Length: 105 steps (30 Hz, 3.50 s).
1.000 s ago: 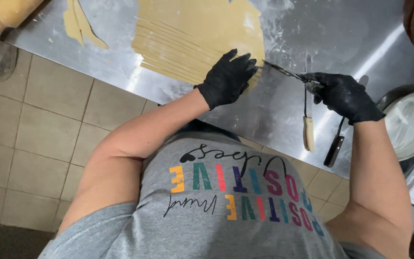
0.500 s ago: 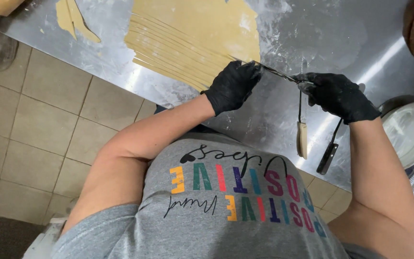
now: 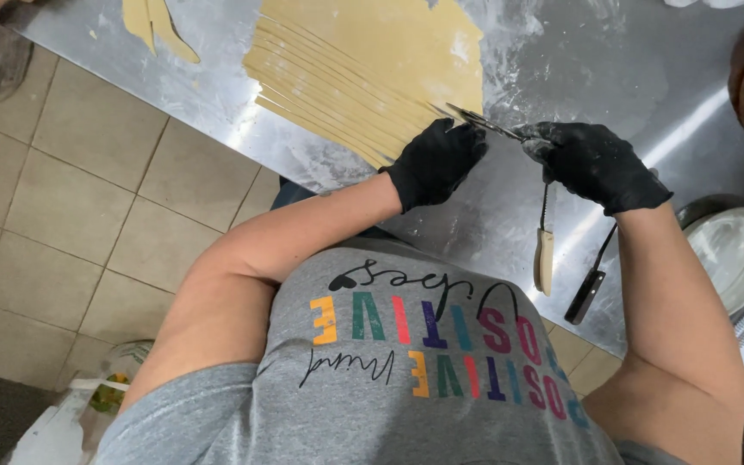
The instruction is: Slicing a thin sheet of dough into even strips using a rotary cutter on a stainless steel surface.
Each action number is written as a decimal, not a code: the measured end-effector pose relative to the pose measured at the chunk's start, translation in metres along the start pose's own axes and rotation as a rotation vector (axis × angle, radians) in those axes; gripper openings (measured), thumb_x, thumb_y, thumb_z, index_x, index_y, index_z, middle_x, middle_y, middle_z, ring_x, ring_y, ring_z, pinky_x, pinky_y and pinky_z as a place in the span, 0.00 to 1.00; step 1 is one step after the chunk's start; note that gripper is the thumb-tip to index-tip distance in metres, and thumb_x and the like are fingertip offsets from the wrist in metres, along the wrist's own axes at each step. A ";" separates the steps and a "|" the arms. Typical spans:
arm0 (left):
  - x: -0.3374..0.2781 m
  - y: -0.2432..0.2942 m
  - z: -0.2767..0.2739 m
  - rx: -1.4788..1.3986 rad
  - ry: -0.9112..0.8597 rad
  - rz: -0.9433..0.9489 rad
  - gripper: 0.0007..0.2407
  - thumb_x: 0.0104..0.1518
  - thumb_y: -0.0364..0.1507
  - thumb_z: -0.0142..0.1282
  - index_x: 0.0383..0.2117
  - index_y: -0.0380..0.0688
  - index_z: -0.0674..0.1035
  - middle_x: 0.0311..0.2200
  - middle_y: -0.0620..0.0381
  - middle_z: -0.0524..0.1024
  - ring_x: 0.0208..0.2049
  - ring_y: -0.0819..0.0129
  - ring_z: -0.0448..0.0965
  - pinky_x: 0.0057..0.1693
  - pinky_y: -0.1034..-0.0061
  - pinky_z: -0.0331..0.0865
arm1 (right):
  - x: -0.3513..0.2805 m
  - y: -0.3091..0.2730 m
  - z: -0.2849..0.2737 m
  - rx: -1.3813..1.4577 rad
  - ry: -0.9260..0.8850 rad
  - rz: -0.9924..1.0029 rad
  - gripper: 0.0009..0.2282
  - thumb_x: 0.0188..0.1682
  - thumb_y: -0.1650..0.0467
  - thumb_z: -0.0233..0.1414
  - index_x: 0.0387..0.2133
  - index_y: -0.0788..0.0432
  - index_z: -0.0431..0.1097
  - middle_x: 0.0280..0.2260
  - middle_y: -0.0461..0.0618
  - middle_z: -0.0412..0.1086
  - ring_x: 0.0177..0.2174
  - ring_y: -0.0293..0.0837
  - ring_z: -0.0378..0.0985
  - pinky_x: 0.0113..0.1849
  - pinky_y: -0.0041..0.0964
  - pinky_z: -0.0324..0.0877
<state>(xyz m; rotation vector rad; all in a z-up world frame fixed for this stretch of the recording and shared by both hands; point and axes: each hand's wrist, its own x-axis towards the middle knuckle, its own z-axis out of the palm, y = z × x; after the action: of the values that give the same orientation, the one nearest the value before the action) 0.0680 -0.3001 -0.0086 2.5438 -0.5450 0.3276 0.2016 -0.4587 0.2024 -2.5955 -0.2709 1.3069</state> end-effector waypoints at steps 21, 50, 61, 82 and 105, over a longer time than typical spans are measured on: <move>-0.024 -0.021 -0.036 -0.114 0.078 0.013 0.27 0.56 0.37 0.58 0.62 0.40 0.72 0.64 0.44 0.66 0.66 0.50 0.64 0.66 0.46 0.55 | 0.021 -0.043 0.019 -0.336 0.072 -0.396 0.12 0.57 0.68 0.53 0.53 0.55 0.73 0.33 0.56 0.78 0.30 0.46 0.82 0.36 0.42 0.74; -0.078 -0.085 -0.122 -0.032 0.087 -0.242 0.21 0.56 0.36 0.60 0.56 0.42 0.78 0.60 0.46 0.73 0.66 0.55 0.65 0.66 0.51 0.57 | 0.037 -0.104 0.039 -0.294 0.071 -0.465 0.23 0.43 0.76 0.57 0.54 0.50 0.74 0.31 0.56 0.76 0.23 0.46 0.76 0.28 0.41 0.73; -0.097 -0.127 -0.141 0.119 0.228 -0.209 0.14 0.63 0.30 0.56 0.54 0.47 0.80 0.58 0.51 0.76 0.64 0.56 0.71 0.67 0.54 0.60 | 0.031 -0.149 0.044 -0.290 0.053 -0.327 0.23 0.45 0.76 0.57 0.56 0.48 0.73 0.31 0.55 0.76 0.22 0.46 0.77 0.29 0.41 0.74; -0.127 -0.214 -0.168 0.172 0.522 -0.480 0.22 0.50 0.22 0.58 0.56 0.48 0.78 0.35 0.52 0.79 0.39 0.51 0.78 0.47 0.55 0.68 | 0.053 -0.194 0.058 -0.369 0.088 -0.442 0.27 0.39 0.75 0.59 0.55 0.46 0.74 0.39 0.57 0.77 0.32 0.52 0.78 0.37 0.47 0.73; -0.135 -0.218 -0.179 0.092 0.592 -0.501 0.23 0.50 0.21 0.59 0.57 0.47 0.76 0.36 0.53 0.81 0.36 0.51 0.79 0.43 0.56 0.71 | 0.069 -0.259 0.064 -0.244 0.050 -0.398 0.24 0.42 0.78 0.56 0.53 0.45 0.75 0.32 0.49 0.76 0.25 0.37 0.76 0.27 0.39 0.71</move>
<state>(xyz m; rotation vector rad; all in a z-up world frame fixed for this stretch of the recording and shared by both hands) 0.0209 0.0085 0.0024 2.3907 0.3286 0.8794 0.1743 -0.1849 0.1846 -2.5725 -0.9359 1.1229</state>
